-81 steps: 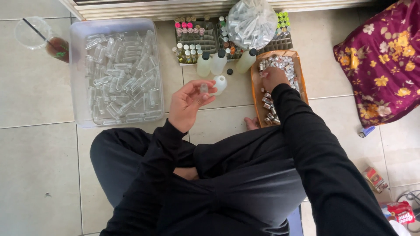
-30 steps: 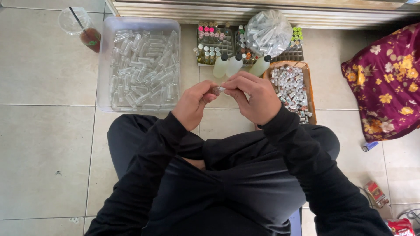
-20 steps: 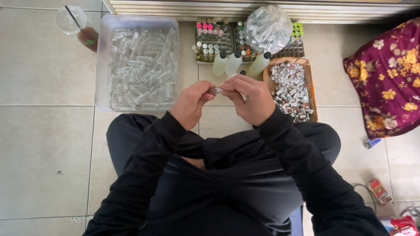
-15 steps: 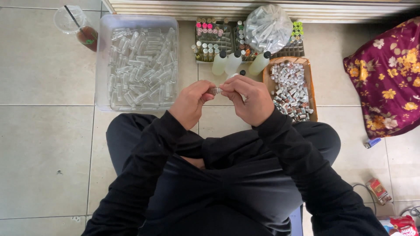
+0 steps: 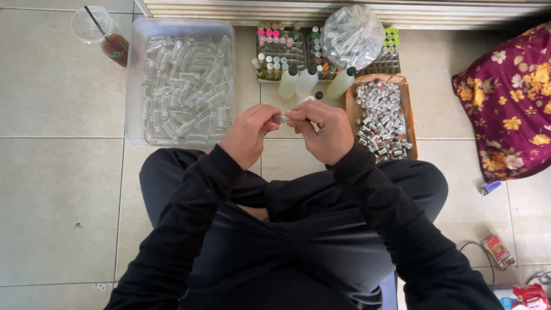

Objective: Assembling small perfume vials by attaching caps and organizing them into a plastic bag while sitting on the floor.

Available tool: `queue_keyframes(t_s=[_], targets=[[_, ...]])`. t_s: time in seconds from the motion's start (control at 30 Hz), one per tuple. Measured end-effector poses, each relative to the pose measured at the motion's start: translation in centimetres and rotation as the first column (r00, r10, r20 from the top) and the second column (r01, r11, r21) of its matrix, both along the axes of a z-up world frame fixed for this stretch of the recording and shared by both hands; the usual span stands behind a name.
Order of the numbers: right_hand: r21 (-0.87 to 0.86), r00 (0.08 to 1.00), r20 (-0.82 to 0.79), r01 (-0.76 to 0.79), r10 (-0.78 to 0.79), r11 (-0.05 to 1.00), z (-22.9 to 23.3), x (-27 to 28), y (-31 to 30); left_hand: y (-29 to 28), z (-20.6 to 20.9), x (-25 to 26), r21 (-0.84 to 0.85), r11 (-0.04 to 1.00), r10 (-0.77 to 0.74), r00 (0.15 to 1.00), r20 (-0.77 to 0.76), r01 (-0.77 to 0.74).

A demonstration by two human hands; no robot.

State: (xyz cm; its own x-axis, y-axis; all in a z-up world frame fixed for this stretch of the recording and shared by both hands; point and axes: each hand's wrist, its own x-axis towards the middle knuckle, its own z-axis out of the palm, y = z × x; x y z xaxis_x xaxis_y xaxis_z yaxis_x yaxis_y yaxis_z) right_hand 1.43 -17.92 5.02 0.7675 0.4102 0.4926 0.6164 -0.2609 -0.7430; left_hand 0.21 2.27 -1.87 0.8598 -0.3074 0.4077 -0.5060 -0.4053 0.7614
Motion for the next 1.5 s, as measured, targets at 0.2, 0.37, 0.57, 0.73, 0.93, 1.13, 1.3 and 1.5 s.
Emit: queue_keyframes(t_s=[0.2,0.37,0.57,0.73,0.93,1.13,1.3,1.5], targets=[[0.023,0.999,-0.037,-0.011,0.012,1.000,-1.0,0.2,0.1,-0.2,-0.4,-0.1,0.040,0.999,0.007,1.000,-0.001,-0.007],[0.056,0.997,-0.078,-0.001,0.005,0.998,-1.1,0.0,0.2,-0.2,-0.6,0.0,0.019,1.000,0.000,1.000,-0.013,0.000],[0.067,0.987,-0.160,-0.011,0.022,0.998,-0.9,-1.1,-1.1,-0.4,1.5,-0.8,0.010,0.998,-0.064,0.996,-0.057,0.064],[-0.069,0.999,-0.018,0.030,-0.032,0.997,-2.0,-1.6,-3.1,-1.0,2.8,-1.2,-0.049,0.994,-0.101,0.991,-0.084,0.097],[-0.303,0.973,0.226,0.028,0.044,0.952,-2.6,-1.1,-3.6,-1.6,3.5,-1.5,-0.013,0.993,-0.119,0.989,-0.086,0.118],[-0.369,0.931,0.360,0.088,0.055,0.925,-3.0,-1.5,-2.9,-2.2,3.1,-1.4,0.076,0.990,-0.119,0.993,-0.003,0.119],[-0.197,0.994,0.015,0.110,-0.109,0.974,-3.3,-2.8,-2.1,-2.9,2.6,-1.4,0.330,0.942,-0.025,0.966,0.259,-0.064],[-0.048,0.948,-0.309,0.068,-0.080,0.997,-2.0,-2.5,-0.8,-2.8,3.3,-1.4,0.262,0.955,0.054,0.951,0.303,-0.138]])
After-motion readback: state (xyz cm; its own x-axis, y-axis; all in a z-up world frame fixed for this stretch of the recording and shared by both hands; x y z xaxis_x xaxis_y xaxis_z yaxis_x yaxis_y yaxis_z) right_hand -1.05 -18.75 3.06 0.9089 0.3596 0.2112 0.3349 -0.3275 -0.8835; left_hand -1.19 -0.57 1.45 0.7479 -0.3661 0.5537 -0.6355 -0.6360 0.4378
